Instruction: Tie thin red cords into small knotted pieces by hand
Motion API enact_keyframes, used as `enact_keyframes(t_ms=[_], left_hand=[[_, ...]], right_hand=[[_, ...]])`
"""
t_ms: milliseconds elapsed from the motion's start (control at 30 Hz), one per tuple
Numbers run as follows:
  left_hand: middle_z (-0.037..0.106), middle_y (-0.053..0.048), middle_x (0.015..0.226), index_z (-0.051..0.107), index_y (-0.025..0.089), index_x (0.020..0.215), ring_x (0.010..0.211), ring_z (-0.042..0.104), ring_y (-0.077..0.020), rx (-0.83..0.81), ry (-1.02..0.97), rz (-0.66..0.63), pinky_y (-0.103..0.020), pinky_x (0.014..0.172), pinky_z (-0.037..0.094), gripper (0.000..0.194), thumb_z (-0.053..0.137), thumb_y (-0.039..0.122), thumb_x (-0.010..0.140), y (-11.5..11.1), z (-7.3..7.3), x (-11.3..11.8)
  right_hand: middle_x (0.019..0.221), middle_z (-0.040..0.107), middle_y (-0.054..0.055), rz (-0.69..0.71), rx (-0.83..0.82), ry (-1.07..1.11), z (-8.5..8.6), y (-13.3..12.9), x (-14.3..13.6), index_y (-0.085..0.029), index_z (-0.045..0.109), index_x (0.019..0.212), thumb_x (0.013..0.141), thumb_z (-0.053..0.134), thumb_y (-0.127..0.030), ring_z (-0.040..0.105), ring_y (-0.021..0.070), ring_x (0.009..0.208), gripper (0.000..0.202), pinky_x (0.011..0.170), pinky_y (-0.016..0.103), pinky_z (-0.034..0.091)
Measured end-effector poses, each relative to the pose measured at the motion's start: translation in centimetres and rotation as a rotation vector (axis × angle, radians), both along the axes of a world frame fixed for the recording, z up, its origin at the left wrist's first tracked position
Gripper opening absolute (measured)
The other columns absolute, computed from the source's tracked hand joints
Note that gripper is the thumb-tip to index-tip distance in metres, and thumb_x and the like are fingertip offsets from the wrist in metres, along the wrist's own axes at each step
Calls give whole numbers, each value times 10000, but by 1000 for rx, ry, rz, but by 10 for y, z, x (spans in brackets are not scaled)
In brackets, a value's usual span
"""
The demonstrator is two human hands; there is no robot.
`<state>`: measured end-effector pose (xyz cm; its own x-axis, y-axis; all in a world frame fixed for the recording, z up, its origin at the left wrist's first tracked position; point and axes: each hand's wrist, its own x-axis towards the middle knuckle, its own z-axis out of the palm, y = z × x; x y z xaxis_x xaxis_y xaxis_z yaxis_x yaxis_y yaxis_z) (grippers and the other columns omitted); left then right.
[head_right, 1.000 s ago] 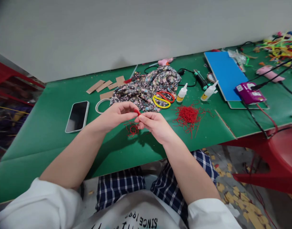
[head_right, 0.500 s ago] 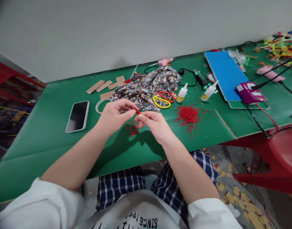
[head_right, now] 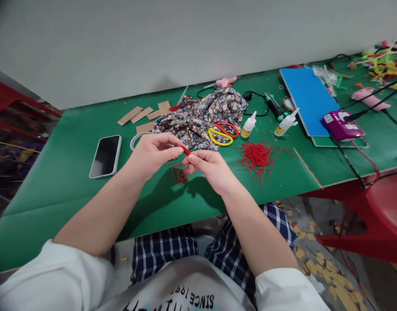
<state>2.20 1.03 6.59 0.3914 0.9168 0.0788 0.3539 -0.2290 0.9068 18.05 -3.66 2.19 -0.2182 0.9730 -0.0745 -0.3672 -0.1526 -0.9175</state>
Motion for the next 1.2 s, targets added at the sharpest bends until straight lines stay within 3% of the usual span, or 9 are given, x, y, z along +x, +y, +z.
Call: enact_keyframes(t_ms=[400,600,800,900,1067,1200], left_hand=[[643,7,610,628,135,645,580,579,-102,-203,-119,-49,-217,563,458,65,647,197,639,0,5,1],[613,16,582,649,139,687,520,512,-86,-124,-13,-14,-206,493,389,106,628,238,655,2,1,0],[645,16,660,669,149,692,554,497,-81,66,135,-11,-213,550,403,108,612,241,688,-2,3,2],[656,6,697,678,157,694,616,532,-101,143,193,-24,-236,633,439,122,606,255,705,-3,3,3],[667,-3,727,692,164,709,694,565,-129,199,257,-61,-258,710,453,142,599,272,713,-1,3,0],[681,-5,743,695,158,732,694,578,-135,176,273,-71,-255,685,447,152,598,273,714,4,5,-4]], right_hand=[[599,594,-23,140,-51,30,-2,0,6,-175,668,759,781,647,-430,568,89,611,257,670,242,461],[893,693,34,-224,90,-249,0,7,17,-213,697,873,806,569,-521,624,144,857,340,797,294,477],[865,730,5,-243,170,-346,0,5,6,-236,729,855,668,754,-336,645,155,812,213,811,314,490],[758,720,4,-276,163,-431,-3,4,0,-216,737,794,692,726,-301,623,147,703,133,726,308,488],[623,655,-4,-183,166,-502,-1,4,4,-191,711,687,743,667,-331,538,116,581,157,570,260,416],[646,669,-2,-53,113,-459,2,4,10,-185,695,718,764,642,-350,563,121,618,179,628,262,437]])
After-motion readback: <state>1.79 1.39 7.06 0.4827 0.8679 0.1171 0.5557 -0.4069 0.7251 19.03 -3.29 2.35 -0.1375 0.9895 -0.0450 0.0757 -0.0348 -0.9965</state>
